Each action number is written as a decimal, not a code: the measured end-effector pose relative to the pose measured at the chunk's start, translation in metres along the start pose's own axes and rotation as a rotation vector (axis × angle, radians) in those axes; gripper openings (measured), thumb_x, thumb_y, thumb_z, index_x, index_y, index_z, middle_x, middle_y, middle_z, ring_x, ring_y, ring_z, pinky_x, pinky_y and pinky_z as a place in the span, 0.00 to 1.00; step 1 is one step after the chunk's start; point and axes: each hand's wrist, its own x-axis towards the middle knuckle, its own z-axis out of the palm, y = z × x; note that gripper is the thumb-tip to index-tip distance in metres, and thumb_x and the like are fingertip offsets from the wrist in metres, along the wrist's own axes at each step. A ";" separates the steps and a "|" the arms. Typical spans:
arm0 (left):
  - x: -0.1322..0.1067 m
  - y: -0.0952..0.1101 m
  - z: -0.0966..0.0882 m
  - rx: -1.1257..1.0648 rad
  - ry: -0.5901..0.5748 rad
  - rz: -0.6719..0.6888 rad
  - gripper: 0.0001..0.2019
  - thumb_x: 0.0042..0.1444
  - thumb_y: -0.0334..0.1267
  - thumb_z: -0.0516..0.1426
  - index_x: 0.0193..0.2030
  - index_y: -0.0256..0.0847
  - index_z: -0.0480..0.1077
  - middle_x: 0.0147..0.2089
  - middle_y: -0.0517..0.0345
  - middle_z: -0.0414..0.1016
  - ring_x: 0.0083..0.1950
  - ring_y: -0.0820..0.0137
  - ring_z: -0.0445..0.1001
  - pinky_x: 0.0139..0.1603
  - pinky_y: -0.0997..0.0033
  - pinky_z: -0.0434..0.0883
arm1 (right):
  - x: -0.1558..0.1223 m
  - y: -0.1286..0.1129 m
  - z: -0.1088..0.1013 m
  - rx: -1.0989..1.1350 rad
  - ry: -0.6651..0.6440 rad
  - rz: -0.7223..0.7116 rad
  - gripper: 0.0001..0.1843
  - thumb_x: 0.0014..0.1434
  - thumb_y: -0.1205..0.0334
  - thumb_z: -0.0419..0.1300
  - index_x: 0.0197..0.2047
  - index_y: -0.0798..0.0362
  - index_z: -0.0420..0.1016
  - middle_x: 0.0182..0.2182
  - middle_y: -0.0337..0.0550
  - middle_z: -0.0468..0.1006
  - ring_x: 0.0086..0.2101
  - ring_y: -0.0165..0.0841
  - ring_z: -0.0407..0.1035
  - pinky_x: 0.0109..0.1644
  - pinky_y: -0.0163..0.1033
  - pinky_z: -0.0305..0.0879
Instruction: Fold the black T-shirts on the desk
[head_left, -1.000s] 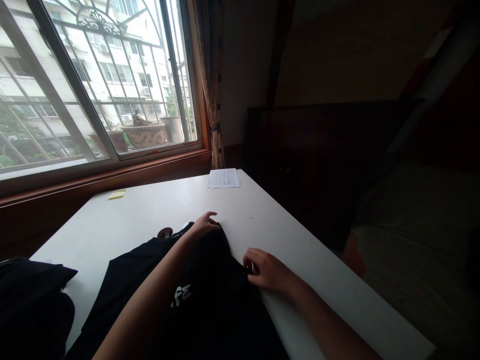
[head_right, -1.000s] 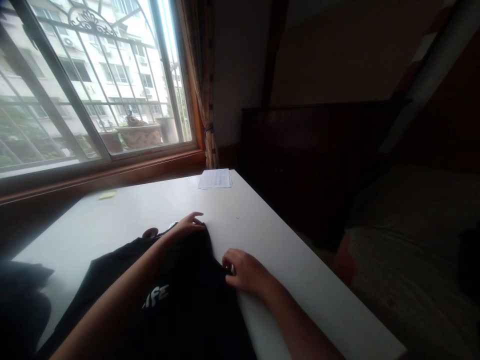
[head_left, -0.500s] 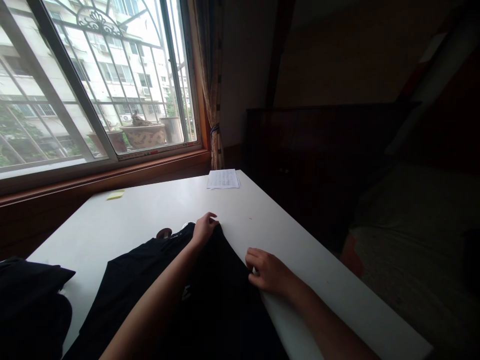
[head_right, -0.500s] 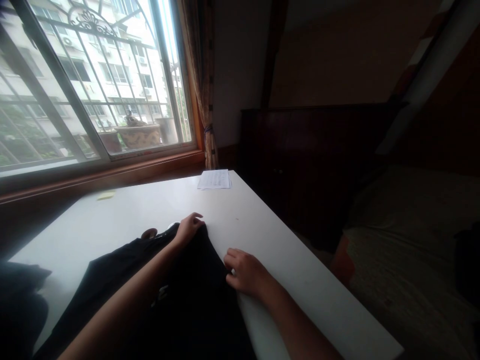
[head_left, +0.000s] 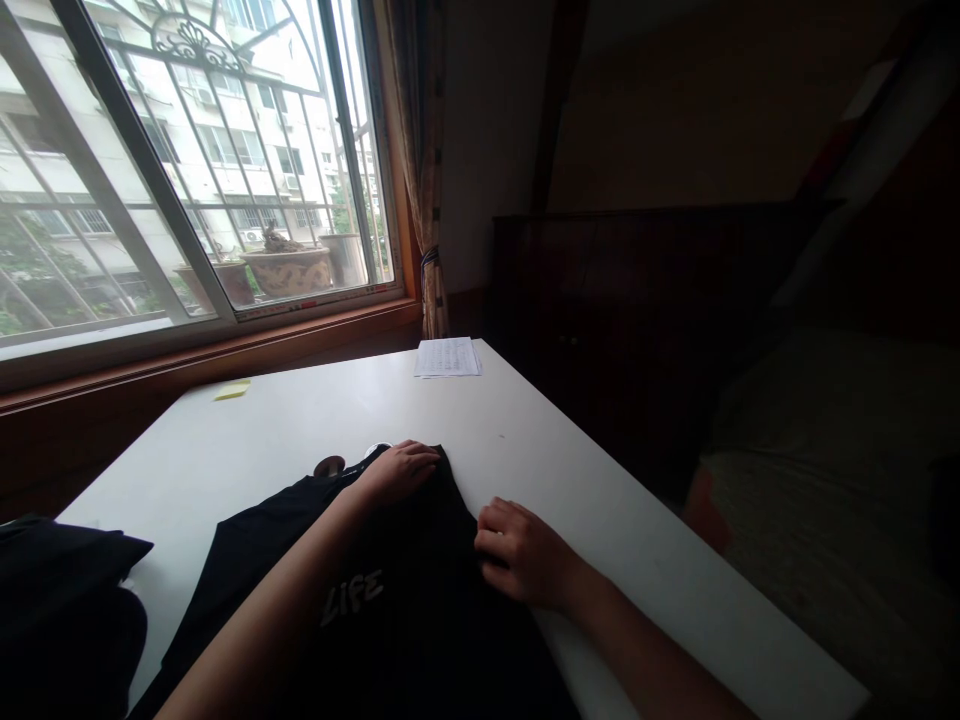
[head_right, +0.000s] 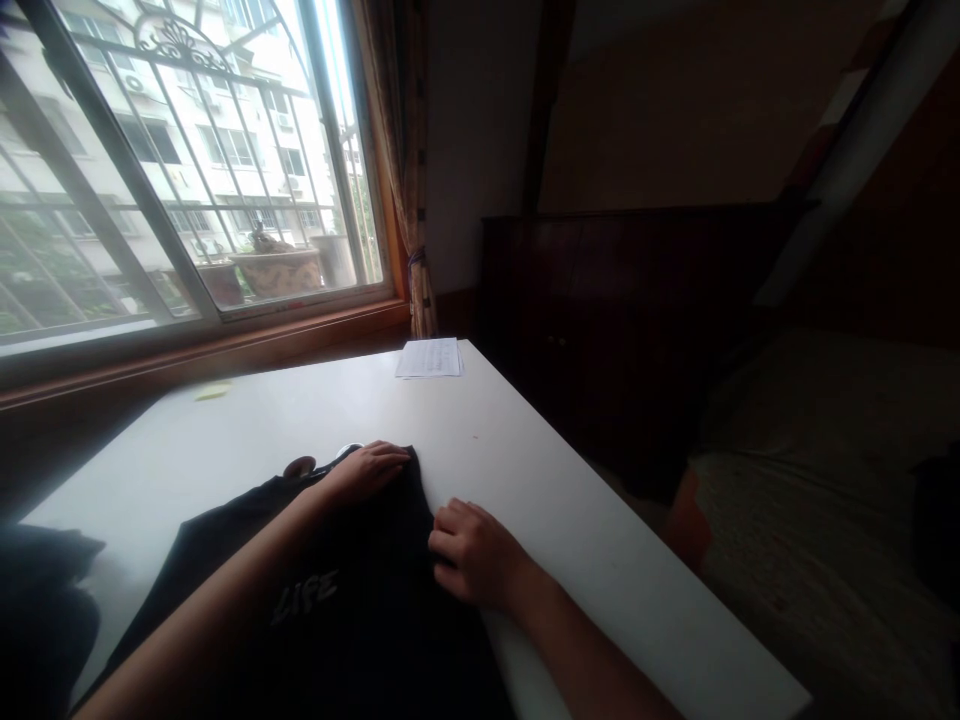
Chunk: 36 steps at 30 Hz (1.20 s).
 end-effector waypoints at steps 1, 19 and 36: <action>-0.002 0.000 -0.001 0.016 -0.009 0.003 0.15 0.69 0.37 0.53 0.59 0.47 0.73 0.58 0.54 0.76 0.59 0.60 0.72 0.63 0.56 0.69 | 0.001 -0.002 0.000 0.009 0.011 -0.007 0.06 0.55 0.68 0.62 0.33 0.50 0.68 0.36 0.42 0.71 0.38 0.37 0.63 0.45 0.42 0.61; 0.002 0.009 -0.006 0.223 -0.005 -0.037 0.13 0.70 0.37 0.52 0.56 0.45 0.74 0.57 0.50 0.75 0.54 0.58 0.72 0.54 0.55 0.72 | 0.000 -0.011 0.011 0.077 0.018 -0.178 0.10 0.62 0.53 0.64 0.35 0.50 0.73 0.33 0.41 0.75 0.35 0.36 0.66 0.42 0.43 0.61; 0.019 0.006 0.031 -0.027 0.135 -0.296 0.23 0.60 0.31 0.61 0.61 0.42 0.62 0.50 0.49 0.69 0.46 0.62 0.76 0.48 0.57 0.77 | -0.006 0.018 0.003 0.218 -0.042 0.217 0.11 0.53 0.66 0.70 0.38 0.50 0.74 0.35 0.39 0.73 0.39 0.35 0.67 0.44 0.39 0.64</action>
